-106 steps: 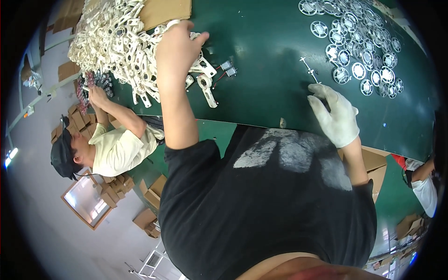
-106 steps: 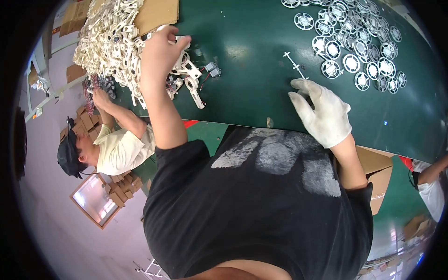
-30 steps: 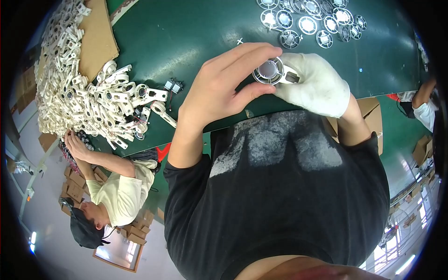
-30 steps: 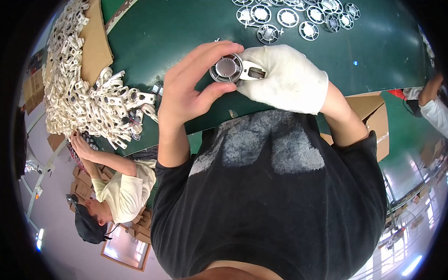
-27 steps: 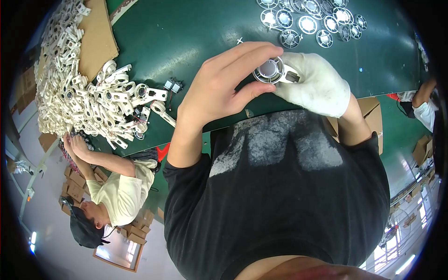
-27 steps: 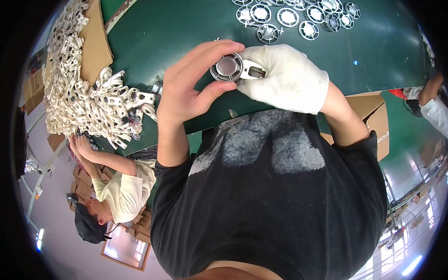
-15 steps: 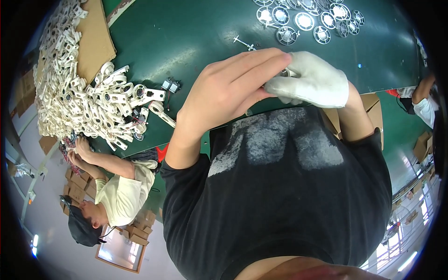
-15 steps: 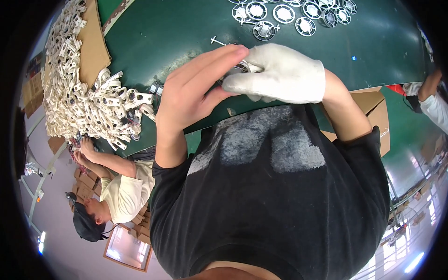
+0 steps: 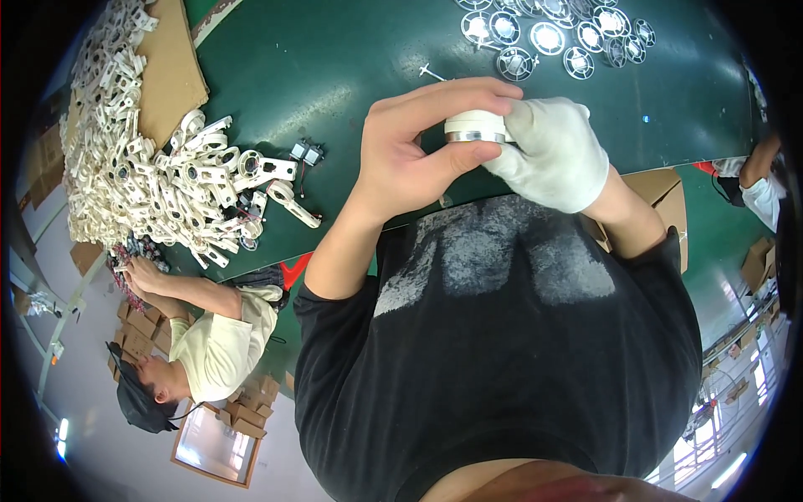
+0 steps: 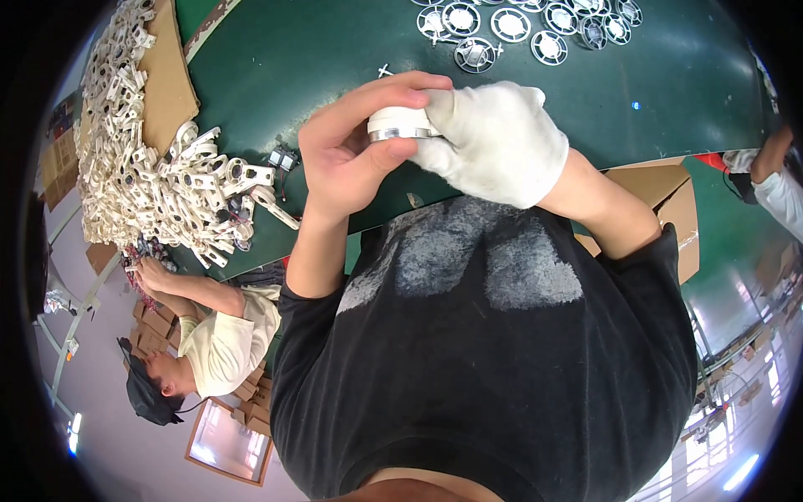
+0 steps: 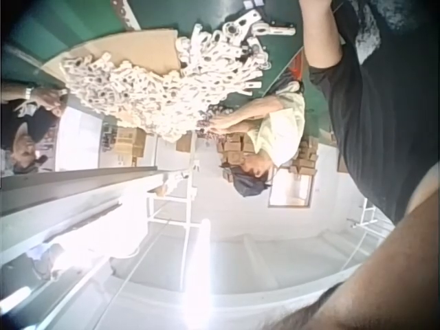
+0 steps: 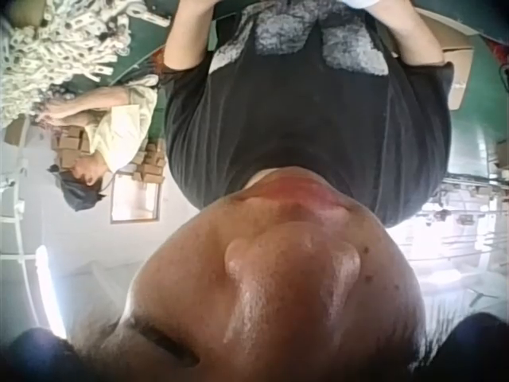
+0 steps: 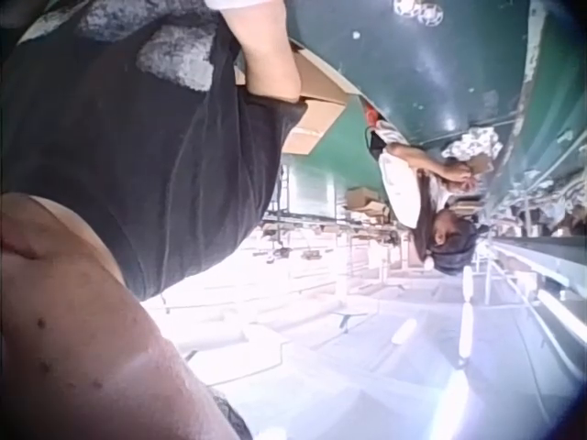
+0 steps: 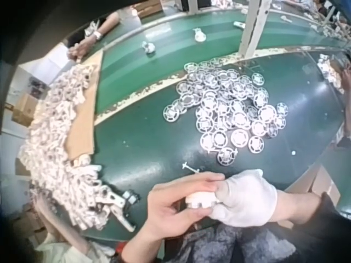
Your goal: The person assembles small circular components onto white plastic frames by hand, working on a factory assembly line.
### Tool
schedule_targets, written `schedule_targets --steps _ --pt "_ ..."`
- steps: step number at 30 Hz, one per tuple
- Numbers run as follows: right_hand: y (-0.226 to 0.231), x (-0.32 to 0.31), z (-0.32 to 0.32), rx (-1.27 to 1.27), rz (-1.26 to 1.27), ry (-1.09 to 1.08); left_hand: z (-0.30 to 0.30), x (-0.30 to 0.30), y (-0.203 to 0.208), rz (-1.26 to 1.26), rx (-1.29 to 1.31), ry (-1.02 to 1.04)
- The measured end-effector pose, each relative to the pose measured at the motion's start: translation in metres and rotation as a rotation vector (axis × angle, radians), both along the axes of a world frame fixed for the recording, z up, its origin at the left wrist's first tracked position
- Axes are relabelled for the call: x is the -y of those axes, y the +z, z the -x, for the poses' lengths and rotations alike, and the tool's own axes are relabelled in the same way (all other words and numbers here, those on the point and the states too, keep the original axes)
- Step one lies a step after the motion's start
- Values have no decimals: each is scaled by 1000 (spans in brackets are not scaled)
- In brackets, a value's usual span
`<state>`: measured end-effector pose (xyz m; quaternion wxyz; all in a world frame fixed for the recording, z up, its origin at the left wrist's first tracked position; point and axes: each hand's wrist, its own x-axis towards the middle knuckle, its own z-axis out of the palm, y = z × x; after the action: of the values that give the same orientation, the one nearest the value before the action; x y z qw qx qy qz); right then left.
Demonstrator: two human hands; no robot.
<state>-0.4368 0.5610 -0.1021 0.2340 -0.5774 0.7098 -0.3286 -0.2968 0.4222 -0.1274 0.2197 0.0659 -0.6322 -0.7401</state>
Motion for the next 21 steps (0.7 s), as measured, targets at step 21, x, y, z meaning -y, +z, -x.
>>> schedule_targets --steps 21 --pt "8 17 -2 222 -316 15 -9 161 13 231 740 194"
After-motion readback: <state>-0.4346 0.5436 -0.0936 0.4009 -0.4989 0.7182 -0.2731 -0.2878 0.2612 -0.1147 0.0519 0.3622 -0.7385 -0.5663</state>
